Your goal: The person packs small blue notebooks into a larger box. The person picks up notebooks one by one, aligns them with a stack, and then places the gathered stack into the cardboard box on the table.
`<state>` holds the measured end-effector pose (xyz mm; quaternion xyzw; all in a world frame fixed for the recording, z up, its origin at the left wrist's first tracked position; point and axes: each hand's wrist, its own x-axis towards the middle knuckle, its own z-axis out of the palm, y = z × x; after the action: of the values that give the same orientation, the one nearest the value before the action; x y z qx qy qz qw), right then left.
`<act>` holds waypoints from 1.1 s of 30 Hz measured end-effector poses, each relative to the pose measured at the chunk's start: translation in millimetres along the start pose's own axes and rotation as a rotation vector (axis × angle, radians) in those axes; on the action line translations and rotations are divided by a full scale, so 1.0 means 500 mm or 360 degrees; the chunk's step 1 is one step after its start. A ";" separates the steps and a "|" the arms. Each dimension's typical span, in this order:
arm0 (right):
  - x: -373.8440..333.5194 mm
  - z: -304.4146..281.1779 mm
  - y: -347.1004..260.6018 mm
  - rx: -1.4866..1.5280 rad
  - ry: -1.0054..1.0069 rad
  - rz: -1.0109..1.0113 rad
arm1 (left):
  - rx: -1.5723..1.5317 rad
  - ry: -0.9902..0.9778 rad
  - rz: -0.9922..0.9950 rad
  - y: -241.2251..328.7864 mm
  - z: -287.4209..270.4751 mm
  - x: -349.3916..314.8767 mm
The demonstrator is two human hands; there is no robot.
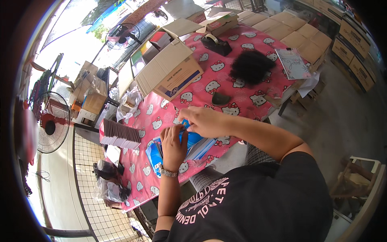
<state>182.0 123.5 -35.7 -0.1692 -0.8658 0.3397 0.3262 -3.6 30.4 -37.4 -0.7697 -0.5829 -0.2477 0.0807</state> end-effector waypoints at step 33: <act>0.089 -0.088 0.094 0.1468 -0.0942 0.0280 | -0.0150 0.0075 -0.0270 -0.035 0.000 0.003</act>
<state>182.7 200.9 -23.7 0.0223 -0.6646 0.7426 0.0796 -19.7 37.1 -39.8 -0.7144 -0.6316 -0.2989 0.0369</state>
